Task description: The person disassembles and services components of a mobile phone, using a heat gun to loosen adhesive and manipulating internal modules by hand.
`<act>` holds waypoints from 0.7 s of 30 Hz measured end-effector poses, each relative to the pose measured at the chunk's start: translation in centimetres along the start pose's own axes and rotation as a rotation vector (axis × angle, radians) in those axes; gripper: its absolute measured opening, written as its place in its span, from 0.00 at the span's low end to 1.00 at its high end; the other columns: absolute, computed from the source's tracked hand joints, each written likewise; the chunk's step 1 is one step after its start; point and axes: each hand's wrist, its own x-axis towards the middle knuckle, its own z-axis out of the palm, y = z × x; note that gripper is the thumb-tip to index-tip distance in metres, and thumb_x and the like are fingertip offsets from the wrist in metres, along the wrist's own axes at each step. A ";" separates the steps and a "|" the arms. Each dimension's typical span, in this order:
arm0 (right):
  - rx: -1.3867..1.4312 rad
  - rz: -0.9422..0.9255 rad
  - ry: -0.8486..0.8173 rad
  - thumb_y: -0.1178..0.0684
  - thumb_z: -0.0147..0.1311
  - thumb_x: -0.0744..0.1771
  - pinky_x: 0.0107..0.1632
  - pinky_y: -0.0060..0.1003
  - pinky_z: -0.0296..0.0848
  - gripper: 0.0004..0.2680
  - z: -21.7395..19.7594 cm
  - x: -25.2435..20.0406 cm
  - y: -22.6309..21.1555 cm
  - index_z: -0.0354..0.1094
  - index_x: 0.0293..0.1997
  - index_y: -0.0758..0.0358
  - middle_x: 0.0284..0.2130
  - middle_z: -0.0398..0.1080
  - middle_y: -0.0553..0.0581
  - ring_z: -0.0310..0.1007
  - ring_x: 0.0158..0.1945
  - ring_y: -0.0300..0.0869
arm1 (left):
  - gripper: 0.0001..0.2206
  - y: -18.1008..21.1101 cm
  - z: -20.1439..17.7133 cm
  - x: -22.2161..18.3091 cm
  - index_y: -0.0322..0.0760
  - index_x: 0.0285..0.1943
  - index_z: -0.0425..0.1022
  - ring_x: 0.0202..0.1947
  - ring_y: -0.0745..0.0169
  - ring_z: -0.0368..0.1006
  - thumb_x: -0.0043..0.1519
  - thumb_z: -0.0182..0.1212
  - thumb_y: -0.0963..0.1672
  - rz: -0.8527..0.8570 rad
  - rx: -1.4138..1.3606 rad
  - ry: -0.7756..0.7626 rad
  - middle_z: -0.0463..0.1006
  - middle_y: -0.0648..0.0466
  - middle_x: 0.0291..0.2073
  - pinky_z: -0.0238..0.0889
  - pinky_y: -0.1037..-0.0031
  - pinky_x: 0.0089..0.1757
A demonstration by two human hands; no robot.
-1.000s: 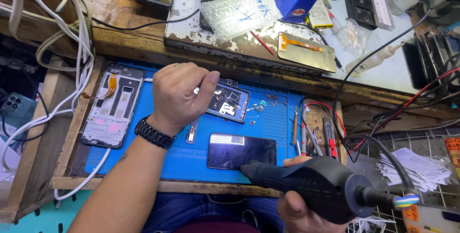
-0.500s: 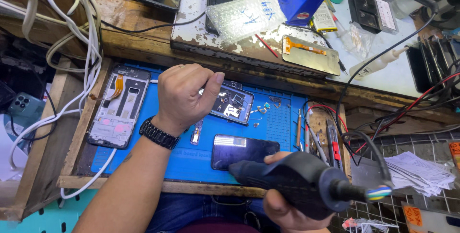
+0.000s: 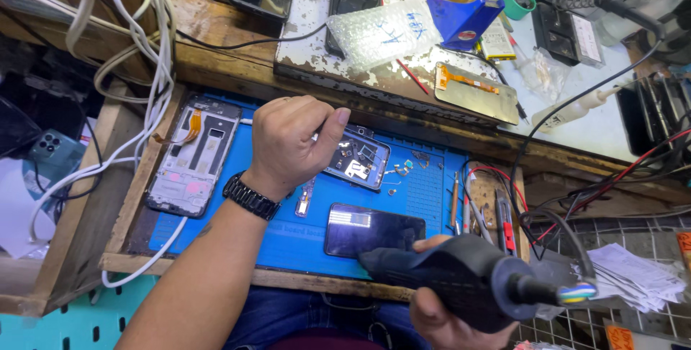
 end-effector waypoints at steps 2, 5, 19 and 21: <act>0.119 0.089 -0.011 0.41 0.69 0.65 0.54 0.41 0.78 0.20 1.4 -0.9 -0.1 0.65 0.52 0.65 0.43 0.73 0.56 0.78 0.47 0.44 | 0.13 0.0 -0.1 -0.1 0.34 0.26 0.72 0.24 0.49 0.71 0.65 0.66 0.41 -0.010 0.008 -0.001 0.73 0.49 0.21 0.61 0.62 0.30; 0.099 0.181 -0.083 0.41 0.69 0.61 0.49 0.37 0.76 0.22 2.7 -1.2 0.0 0.67 0.53 0.64 0.46 0.76 0.57 0.78 0.46 0.44 | 0.14 -0.1 0.0 0.0 0.34 0.26 0.72 0.24 0.49 0.71 0.65 0.65 0.41 -0.004 0.019 0.002 0.72 0.49 0.21 0.61 0.62 0.31; 0.126 0.024 -0.036 0.40 0.68 0.66 0.49 0.37 0.80 0.24 4.6 0.3 0.5 0.59 0.59 0.63 0.44 0.74 0.61 0.79 0.46 0.45 | 0.13 -0.1 -0.1 0.0 0.34 0.26 0.72 0.24 0.48 0.71 0.66 0.65 0.41 -0.006 0.015 0.005 0.73 0.49 0.22 0.62 0.62 0.31; 0.131 0.011 -0.033 0.40 0.67 0.66 0.49 0.36 0.80 0.24 5.0 0.9 0.7 0.59 0.59 0.65 0.43 0.73 0.61 0.79 0.45 0.46 | 0.13 -0.1 -0.1 0.1 0.33 0.27 0.72 0.24 0.49 0.71 0.66 0.65 0.41 -0.025 0.004 0.006 0.73 0.49 0.22 0.61 0.63 0.30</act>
